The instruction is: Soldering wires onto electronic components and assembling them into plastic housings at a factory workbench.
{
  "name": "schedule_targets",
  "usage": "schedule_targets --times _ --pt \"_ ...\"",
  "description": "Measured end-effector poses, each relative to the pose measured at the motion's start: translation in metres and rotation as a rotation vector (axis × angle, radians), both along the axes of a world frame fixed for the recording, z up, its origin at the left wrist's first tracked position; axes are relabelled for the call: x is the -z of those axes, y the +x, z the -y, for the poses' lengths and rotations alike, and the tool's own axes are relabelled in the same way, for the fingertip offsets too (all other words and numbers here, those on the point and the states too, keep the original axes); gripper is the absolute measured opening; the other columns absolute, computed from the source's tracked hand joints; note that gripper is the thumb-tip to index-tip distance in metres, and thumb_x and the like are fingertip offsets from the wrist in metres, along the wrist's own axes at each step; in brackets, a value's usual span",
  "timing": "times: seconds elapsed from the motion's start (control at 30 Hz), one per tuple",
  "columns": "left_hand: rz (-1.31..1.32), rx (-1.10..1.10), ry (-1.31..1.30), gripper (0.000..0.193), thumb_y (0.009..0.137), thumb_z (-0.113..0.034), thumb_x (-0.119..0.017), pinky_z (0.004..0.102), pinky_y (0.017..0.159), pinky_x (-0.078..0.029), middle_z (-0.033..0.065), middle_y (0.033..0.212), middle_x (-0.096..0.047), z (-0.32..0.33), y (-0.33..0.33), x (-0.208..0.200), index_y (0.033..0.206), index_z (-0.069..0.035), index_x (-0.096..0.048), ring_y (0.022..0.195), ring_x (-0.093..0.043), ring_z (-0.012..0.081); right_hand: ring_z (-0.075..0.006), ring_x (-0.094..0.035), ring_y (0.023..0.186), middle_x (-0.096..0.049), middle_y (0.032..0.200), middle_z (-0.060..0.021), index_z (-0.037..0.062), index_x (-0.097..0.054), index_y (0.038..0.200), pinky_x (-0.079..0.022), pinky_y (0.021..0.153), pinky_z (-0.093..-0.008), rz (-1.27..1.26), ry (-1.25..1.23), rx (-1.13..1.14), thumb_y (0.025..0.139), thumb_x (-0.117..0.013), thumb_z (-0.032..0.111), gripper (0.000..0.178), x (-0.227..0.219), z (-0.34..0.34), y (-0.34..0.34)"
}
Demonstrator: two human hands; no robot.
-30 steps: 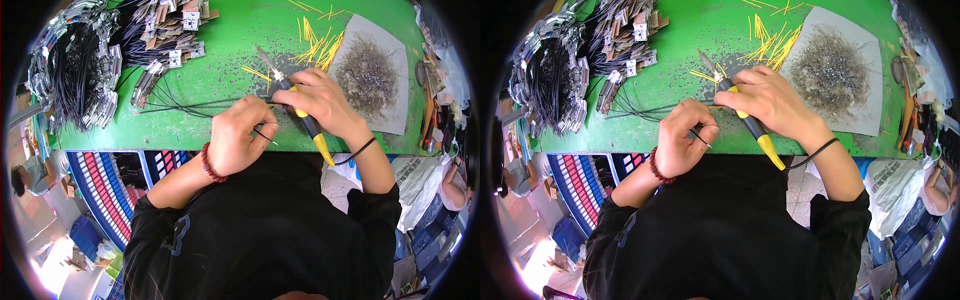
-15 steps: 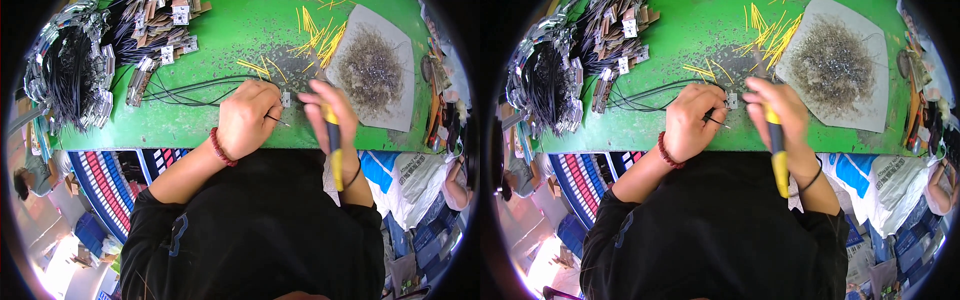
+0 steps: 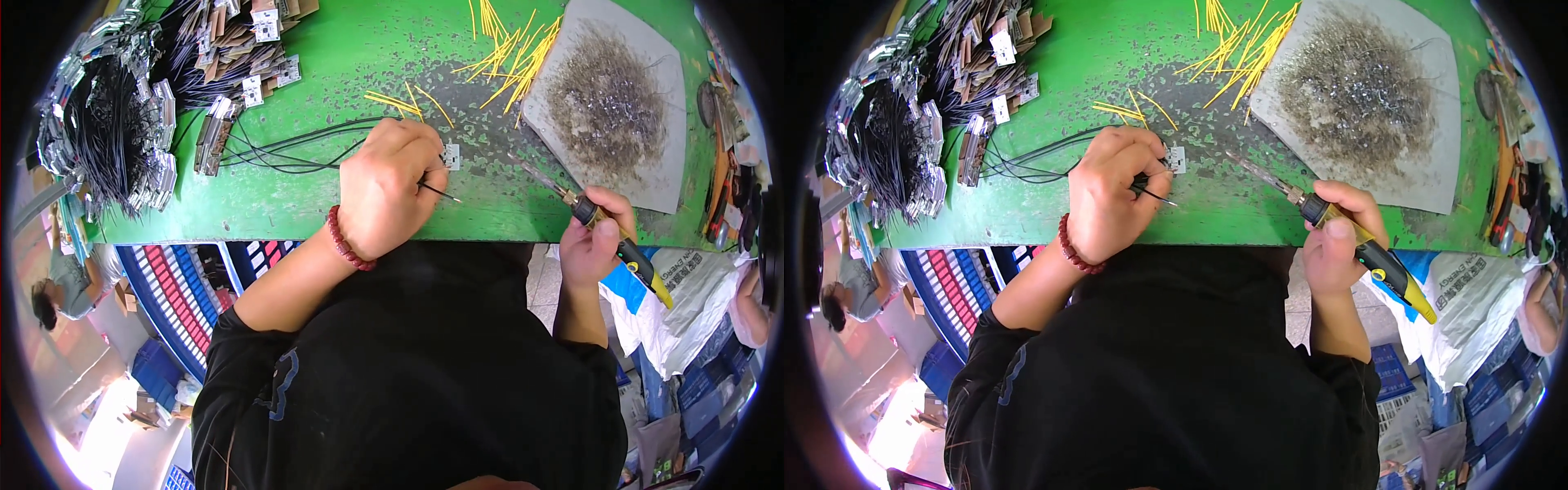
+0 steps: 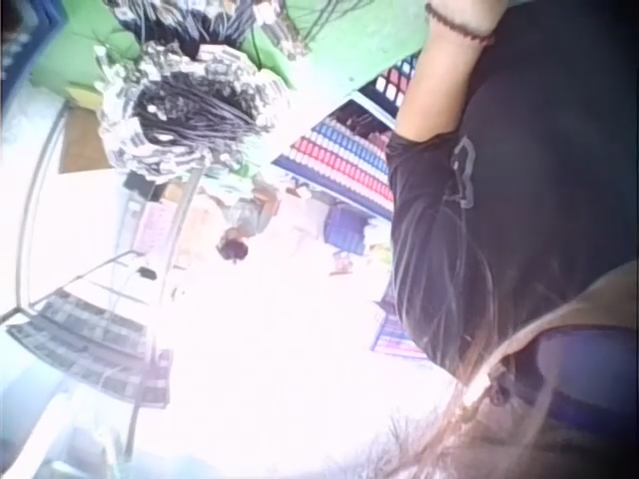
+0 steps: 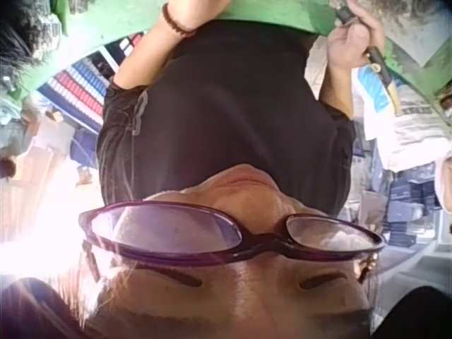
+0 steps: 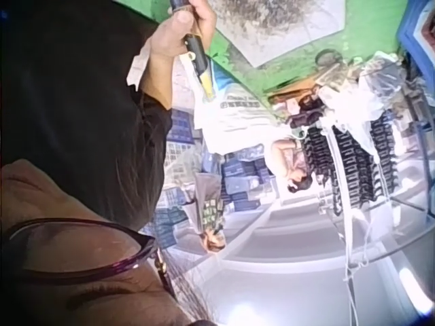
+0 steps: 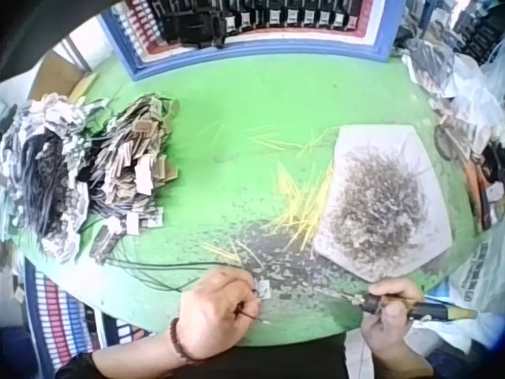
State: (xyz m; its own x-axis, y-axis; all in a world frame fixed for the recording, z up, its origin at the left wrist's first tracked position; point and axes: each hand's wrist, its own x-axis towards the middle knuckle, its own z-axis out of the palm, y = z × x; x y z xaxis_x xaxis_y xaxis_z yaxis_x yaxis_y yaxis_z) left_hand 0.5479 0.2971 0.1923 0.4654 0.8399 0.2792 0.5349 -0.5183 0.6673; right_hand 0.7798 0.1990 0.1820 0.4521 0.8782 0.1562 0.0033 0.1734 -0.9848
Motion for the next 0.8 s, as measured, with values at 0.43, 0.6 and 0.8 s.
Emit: schedule_targets --times 0.43,0.6,0.8 --pt "-0.039 0.035 -0.035 0.011 0.070 0.001 -0.068 0.0360 0.069 -0.052 0.0080 0.091 -0.065 0.000 -0.002 -0.001 0.073 -0.003 -0.059 0.081 -0.062 0.0269 -0.0124 -0.045 0.063 -0.049 0.070 -0.0089 -0.0018 -0.048 0.086 -0.038 0.058 -0.0246 0.056 0.205 0.237 0.073 -0.053 0.004 0.015 0.000 -0.005 0.073" --pt "-0.031 0.043 -0.074 0.013 0.069 0.004 -0.070 0.0341 0.073 -0.051 0.0084 0.090 -0.064 0.000 -0.001 -0.004 0.070 -0.003 -0.059 0.084 -0.061 0.0249 -0.0092 -0.041 0.060 -0.048 0.069 -0.0055 -0.0011 -0.049 0.079 -0.035 0.054 -0.0221 0.179 0.168 0.398 0.070 -0.048 -0.003 0.009 0.004 -0.007 0.102" --pt "-0.026 0.054 -0.047 0.013 0.068 0.004 -0.069 0.0349 0.071 -0.052 0.0084 0.089 -0.065 -0.001 0.003 -0.004 0.071 -0.003 -0.058 0.081 -0.062 0.0260 -0.0095 -0.045 0.062 -0.052 0.074 -0.0050 -0.0004 -0.053 0.079 -0.038 0.059 -0.0223 0.233 0.143 0.517 0.073 -0.054 -0.001 0.006 0.007 -0.018 0.113"
